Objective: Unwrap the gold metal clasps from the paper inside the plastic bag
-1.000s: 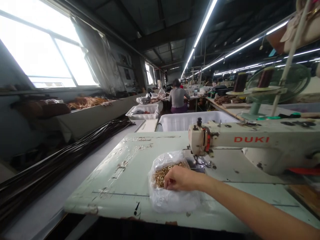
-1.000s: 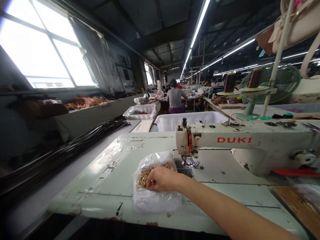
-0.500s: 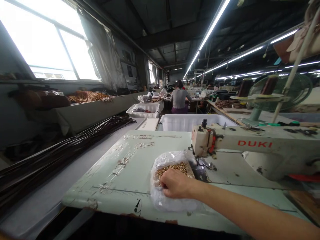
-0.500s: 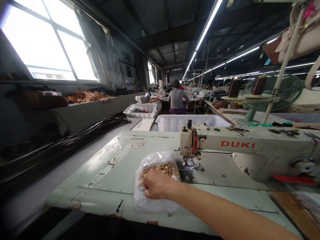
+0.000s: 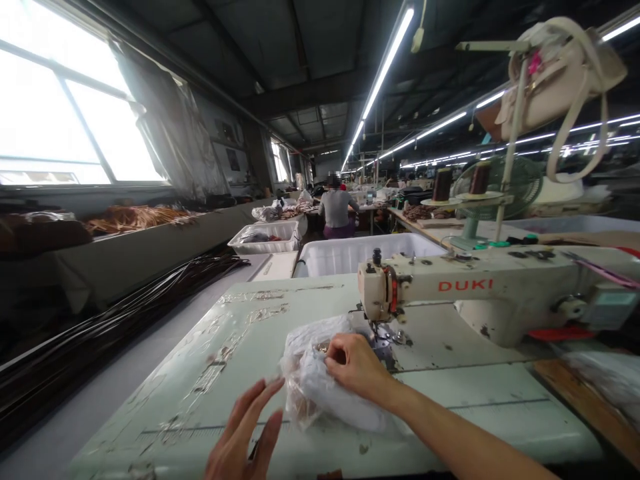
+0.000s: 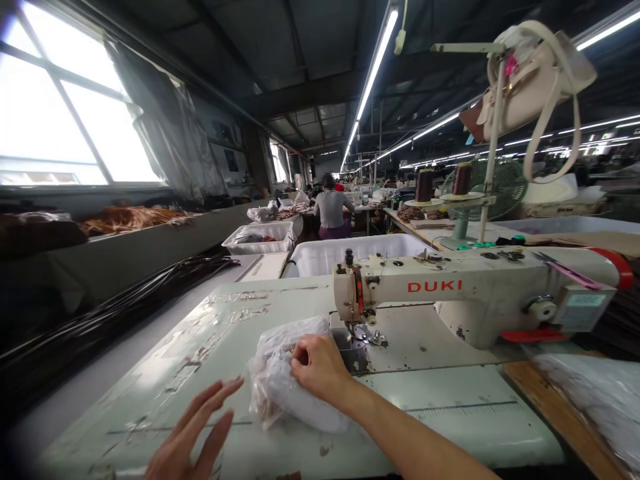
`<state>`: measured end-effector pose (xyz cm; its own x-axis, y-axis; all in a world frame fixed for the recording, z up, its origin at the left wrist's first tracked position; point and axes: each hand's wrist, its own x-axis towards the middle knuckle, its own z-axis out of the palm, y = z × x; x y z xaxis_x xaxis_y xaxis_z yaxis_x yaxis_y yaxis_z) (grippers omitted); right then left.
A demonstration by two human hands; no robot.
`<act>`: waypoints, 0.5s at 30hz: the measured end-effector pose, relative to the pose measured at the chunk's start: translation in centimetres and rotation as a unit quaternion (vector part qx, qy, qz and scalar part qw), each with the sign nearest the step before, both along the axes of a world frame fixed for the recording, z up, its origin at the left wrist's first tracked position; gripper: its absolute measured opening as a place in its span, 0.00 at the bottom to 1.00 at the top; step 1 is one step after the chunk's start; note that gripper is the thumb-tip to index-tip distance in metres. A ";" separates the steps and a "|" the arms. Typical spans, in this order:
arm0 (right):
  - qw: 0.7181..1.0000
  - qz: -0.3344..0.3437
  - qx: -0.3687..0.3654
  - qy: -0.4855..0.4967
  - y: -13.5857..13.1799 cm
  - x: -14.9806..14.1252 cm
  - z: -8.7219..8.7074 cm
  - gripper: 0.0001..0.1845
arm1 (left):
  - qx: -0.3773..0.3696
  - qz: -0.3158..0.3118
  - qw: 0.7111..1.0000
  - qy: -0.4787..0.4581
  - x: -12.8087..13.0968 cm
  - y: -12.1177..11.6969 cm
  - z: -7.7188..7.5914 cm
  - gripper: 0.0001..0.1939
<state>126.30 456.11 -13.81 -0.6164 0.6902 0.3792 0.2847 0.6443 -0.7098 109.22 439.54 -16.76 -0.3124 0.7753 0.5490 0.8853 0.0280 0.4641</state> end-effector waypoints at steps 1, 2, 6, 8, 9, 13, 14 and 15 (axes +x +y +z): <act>1.000 -0.017 0.008 0.010 0.0 0.2 0.0 0.06 | -0.010 -0.041 0.999 0.030 0.2 1.6 0.3 0.21; 0.999 -0.030 0.018 0.019 0.0 0.4 -0.2 0.05 | -0.027 -0.074 0.995 0.055 0.4 3.1 0.5 0.23; 0.997 -0.028 0.067 0.033 -0.9 0.8 -0.9 0.04 | -0.046 -0.089 0.994 0.040 1.4 5.5 -0.1 0.25; 0.997 0.005 0.072 0.015 -1.3 0.7 -1.1 0.03 | -0.035 -0.081 0.996 0.015 1.5 5.1 -0.7 0.22; 0.998 0.022 0.067 0.002 -1.4 0.5 -1.1 0.03 | -0.033 -0.083 0.996 0.010 1.4 4.7 -0.9 0.21; 0.996 0.063 0.040 -0.044 -1.1 -0.4 -1.3 0.03 | -0.062 -0.105 0.992 0.018 0.3 3.0 -1.2 0.21; 0.996 0.067 0.038 -0.050 -1.1 -0.6 -1.4 0.04 | -0.078 -0.114 0.990 0.026 0.0 2.8 -1.1 0.21; 0.995 0.071 0.035 -0.053 -1.0 -0.8 -1.4 0.04 | -0.095 -0.123 0.987 0.033 -0.3 2.6 -1.0 0.22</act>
<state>125.49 455.11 -15.23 -0.7447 0.5679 0.3507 0.2594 0.7304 -0.6319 108.96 442.17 -17.73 -0.0704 0.9140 0.3995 0.9040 -0.1108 0.4129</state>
